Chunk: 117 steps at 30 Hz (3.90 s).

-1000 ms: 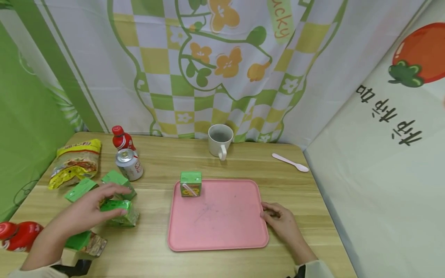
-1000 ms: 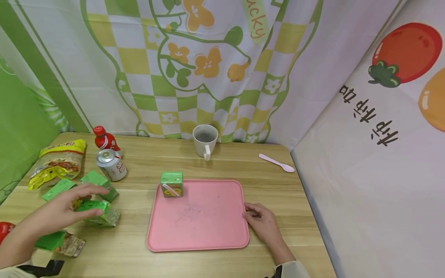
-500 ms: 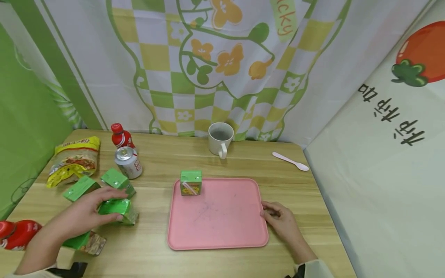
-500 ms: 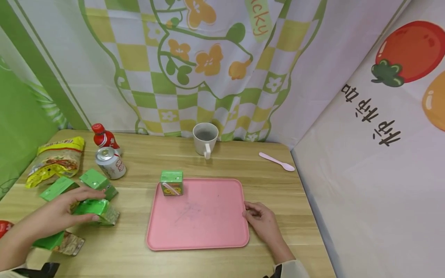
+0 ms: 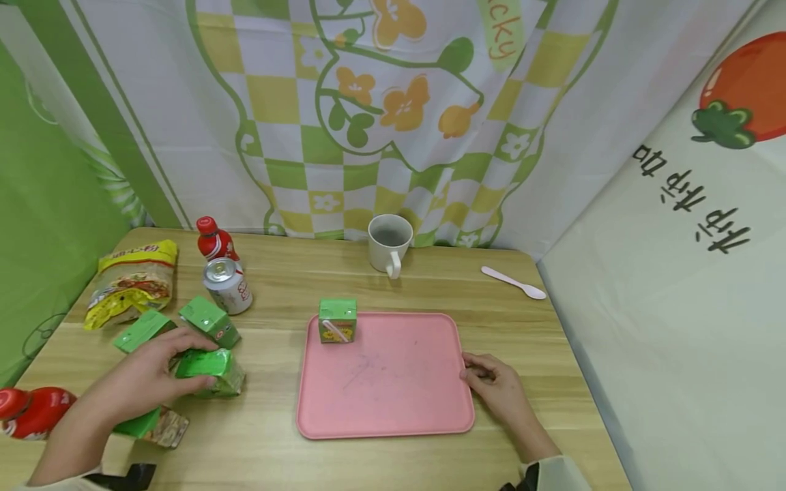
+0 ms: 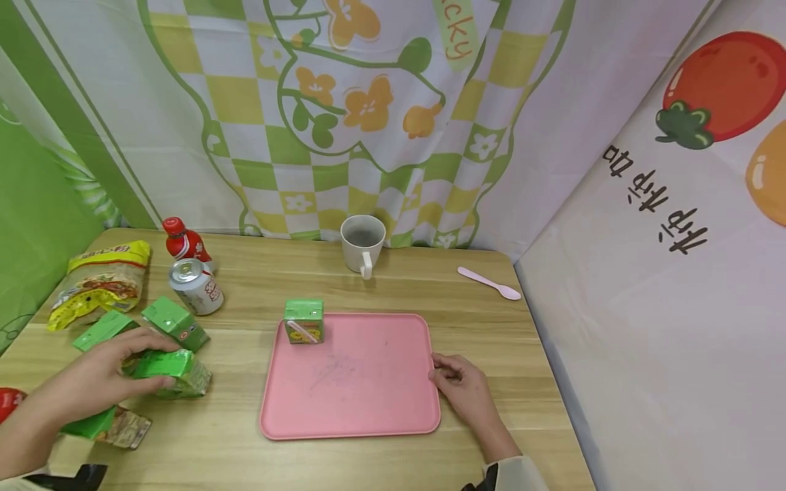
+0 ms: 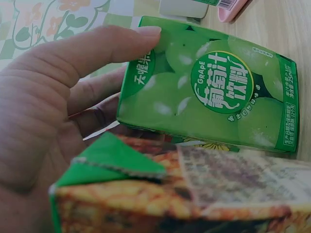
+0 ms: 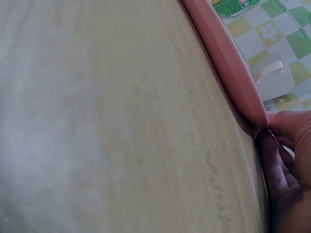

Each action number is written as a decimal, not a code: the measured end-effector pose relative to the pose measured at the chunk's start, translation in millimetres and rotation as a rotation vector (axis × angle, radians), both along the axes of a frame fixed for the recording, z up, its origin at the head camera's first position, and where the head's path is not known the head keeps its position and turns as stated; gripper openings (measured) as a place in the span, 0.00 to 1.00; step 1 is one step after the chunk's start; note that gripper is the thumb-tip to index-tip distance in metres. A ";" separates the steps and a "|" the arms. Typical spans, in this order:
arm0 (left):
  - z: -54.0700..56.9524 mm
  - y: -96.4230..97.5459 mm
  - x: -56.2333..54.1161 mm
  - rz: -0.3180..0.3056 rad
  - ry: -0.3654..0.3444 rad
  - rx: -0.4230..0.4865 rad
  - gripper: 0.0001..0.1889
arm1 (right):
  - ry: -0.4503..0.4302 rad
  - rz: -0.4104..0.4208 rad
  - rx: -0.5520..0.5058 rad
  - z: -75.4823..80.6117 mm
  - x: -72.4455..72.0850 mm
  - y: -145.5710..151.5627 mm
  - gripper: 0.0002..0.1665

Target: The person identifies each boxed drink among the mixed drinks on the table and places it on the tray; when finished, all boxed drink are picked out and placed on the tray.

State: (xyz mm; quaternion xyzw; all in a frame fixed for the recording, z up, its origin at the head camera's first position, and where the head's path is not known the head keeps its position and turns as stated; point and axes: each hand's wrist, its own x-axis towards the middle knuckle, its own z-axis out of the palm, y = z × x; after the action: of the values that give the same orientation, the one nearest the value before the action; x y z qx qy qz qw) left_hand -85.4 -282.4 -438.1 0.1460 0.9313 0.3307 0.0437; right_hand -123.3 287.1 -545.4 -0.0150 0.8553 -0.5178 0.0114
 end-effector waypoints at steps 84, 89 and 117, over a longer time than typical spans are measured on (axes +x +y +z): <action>12.4 271.6 -148.6 -0.275 0.079 -0.210 0.22 | -0.003 0.015 -0.058 -9.0 -2.6 8.6 0.21; 11.0 255.5 -147.9 -0.332 0.066 -0.088 0.22 | -0.001 0.018 -0.060 -9.2 -4.3 8.3 0.21; 36.7 27.3 -2.8 0.041 0.120 0.082 0.21 | 0.018 0.056 -0.070 -8.0 -6.1 6.1 0.21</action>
State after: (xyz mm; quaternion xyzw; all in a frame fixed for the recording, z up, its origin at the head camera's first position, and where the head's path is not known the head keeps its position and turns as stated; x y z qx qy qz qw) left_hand -88.2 -255.2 -401.4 0.1481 0.9207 0.3602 -0.0248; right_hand -129.3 293.2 -553.4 -0.0441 0.8359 -0.5468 0.0176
